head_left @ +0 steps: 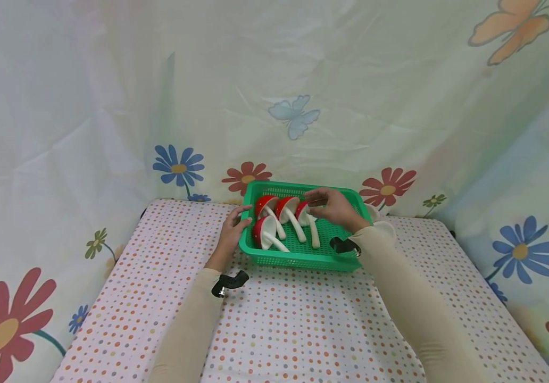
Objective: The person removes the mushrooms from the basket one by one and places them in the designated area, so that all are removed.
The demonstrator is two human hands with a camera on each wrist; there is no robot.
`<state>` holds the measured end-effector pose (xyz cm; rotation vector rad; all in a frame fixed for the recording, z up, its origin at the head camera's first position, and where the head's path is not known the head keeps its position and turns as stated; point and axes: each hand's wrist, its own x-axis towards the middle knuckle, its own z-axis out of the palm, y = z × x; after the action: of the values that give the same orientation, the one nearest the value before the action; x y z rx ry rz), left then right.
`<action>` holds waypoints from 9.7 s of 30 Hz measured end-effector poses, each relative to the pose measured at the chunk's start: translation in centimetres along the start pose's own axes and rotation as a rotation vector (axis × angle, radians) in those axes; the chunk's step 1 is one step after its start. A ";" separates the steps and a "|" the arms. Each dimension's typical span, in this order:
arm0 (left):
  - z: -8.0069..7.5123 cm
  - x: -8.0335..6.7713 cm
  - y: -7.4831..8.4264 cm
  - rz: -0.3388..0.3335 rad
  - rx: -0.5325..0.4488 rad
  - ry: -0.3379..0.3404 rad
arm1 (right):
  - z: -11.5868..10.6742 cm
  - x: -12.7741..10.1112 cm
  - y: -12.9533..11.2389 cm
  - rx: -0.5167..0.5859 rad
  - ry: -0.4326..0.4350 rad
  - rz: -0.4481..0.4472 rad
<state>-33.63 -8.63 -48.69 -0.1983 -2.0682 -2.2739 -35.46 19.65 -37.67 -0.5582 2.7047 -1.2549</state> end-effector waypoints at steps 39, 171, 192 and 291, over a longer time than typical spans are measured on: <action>0.0 0.1 0.0 -0.030 0.006 0.020 | 6.9 4.1 -2.1 -0.004 -0.230 -0.080; 0.1 -0.1 -0.5 0.028 -0.014 0.009 | 2.9 4.7 -2.8 -0.118 -0.127 -0.048; 0.0 -1.7 2.5 -0.014 0.018 -0.039 | 1.6 4.0 -2.7 -0.124 -0.107 -0.075; -0.2 -0.2 -0.6 -0.006 -0.032 -0.006 | -6.9 -1.0 -0.2 -0.235 0.015 0.038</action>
<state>-33.49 -8.78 -49.33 -0.2017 -2.0389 -2.3142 -36.20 24.84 -33.13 -0.5200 2.8809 -0.9414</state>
